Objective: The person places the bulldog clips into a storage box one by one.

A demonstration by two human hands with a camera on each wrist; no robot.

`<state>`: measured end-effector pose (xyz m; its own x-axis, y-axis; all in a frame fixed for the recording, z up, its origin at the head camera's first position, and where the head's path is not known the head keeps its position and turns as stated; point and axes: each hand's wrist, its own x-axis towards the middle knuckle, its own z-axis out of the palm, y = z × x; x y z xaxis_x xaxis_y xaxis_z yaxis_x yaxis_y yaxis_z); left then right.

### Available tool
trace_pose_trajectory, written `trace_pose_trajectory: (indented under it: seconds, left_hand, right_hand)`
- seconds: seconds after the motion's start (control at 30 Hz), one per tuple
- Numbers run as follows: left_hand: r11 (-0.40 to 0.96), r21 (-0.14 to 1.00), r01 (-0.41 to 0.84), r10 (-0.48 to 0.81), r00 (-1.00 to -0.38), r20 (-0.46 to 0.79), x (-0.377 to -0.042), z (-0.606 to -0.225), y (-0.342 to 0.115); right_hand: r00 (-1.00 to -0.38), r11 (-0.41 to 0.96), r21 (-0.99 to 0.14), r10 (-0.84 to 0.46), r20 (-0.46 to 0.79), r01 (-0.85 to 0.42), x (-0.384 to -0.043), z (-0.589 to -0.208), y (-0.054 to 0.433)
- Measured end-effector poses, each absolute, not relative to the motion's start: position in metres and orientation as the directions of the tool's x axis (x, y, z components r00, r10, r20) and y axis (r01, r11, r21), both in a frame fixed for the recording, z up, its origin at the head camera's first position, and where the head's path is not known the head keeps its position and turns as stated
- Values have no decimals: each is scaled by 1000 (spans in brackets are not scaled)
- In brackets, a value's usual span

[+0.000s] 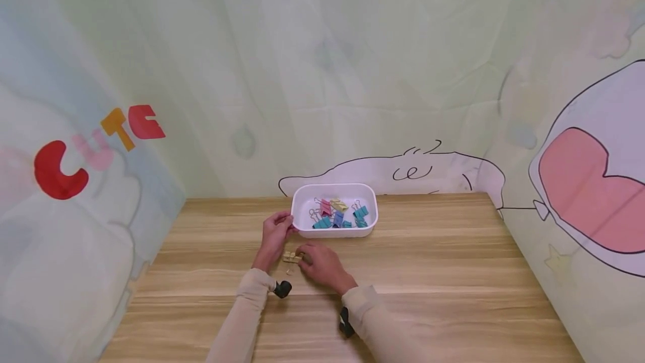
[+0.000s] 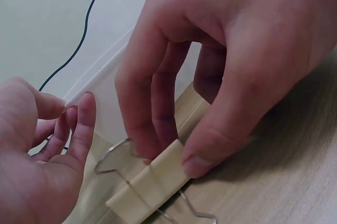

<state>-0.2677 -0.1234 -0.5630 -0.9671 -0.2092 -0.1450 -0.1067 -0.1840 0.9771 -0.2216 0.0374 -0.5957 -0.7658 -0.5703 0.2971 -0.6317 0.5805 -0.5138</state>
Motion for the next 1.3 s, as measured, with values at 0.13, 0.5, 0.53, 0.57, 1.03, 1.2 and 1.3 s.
trace_pose_trajectory:
  seconds: [0.13, 0.5, 0.53, 0.57, 1.03, 1.2, 1.3]
  left_hand:
    - [-179, 978, -111, -209, -967, -148, -268, -564, -123]
    - [-186, 976, -111, -203, -968, -149, -268, -561, -124]
    - [-187, 976, -111, -204, -968, -149, -268, -561, -124]
    - [-187, 976, -111, -204, -967, -149, -268, -561, -124]
    - [-199, 975, -97, -203, -969, -138, -269, -565, -124]
    - [-180, 978, -106, -206, -968, -143, -269, -565, -124]
    - [-176, 978, -114, -204, -968, -149, -268, -565, -124]
  right_hand:
    - [-767, 570, -529, -567, 300, -629, -221, -596, 40]
    - [-780, 542, -590, -563, 274, -599, -215, -596, 52]
    - [-782, 543, -593, -562, 270, -595, -215, -597, 53]
    - [-783, 542, -597, -561, 268, -592, -214, -597, 55]
    - [-811, 546, -639, -538, 228, -542, -212, -585, 82]
    - [-810, 546, -625, -523, 267, -558, -216, -572, 91]
    - [-796, 523, -622, -520, 309, -583, -220, -563, 95]
